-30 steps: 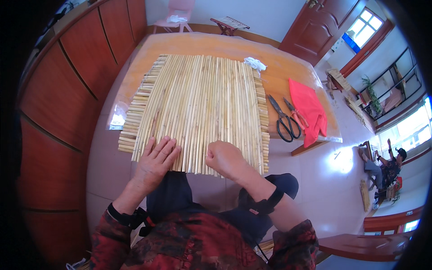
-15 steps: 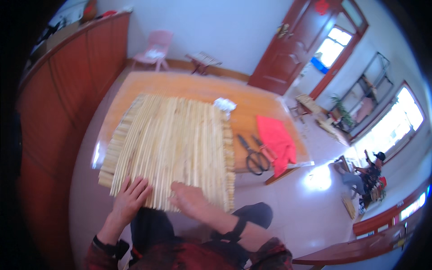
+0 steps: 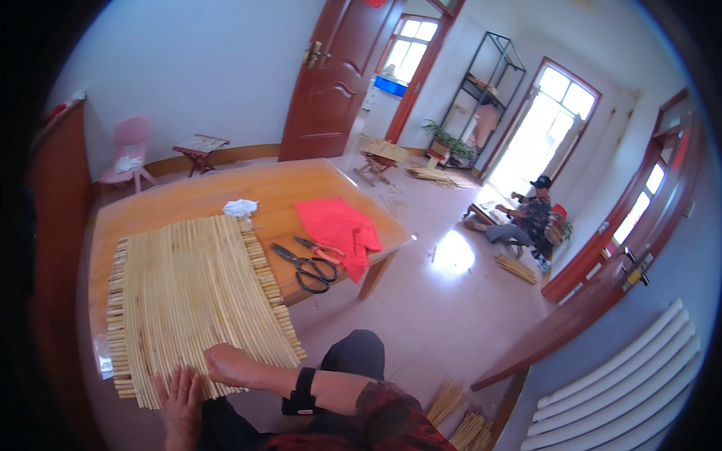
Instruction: The person weaves a straw mat by hand, threading a white string through individual straw stalks to secure them together and using scissors to trim the edges.
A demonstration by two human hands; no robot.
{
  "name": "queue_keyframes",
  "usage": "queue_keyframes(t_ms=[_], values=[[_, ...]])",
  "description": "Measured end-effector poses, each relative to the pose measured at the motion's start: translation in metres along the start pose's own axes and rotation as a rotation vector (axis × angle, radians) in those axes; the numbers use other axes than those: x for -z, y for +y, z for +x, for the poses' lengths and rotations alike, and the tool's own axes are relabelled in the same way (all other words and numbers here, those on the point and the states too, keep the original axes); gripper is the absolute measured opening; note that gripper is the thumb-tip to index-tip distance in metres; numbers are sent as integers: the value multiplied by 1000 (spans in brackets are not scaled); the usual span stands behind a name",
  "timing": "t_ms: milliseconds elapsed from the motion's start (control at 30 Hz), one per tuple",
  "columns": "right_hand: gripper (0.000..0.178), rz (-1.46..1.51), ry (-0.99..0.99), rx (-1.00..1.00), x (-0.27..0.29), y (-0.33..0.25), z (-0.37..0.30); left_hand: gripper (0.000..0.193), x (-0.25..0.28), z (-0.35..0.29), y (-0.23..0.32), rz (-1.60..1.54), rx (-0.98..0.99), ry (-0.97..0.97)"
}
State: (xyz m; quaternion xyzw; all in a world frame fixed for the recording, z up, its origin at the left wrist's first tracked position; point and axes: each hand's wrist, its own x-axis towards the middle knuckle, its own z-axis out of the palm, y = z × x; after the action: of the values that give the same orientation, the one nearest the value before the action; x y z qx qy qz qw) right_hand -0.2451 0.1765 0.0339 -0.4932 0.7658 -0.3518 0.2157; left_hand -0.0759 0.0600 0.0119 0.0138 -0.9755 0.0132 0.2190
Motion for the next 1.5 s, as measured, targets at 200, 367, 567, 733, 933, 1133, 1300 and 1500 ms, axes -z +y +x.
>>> queue_keyframes(t_ms=[200,367,567,733,933,1133,1300,1500], values=[[12,448,-198,-360,4,-12,8,37,-22,-3,-1,9,3,75],[13,109,-31,-7,-6,31,6,42,-15,12,10,-78,40,-1],[20,125,-65,71,-6,14,8,43,-2,1,4,-41,73,-26],[21,699,-449,-329,22,17,3,43,-7,6,5,-79,58,-42],[28,668,-462,-274,8,21,12,37,-20,-1,-3,-19,37,1],[20,486,-505,-174,10,17,15,33,-26,4,0,26,-8,58],[15,704,-632,-104,21,7,2,31,-27,2,-5,13,-9,90],[18,307,-282,409,9,24,0,30,-25,3,-4,19,-25,85]])
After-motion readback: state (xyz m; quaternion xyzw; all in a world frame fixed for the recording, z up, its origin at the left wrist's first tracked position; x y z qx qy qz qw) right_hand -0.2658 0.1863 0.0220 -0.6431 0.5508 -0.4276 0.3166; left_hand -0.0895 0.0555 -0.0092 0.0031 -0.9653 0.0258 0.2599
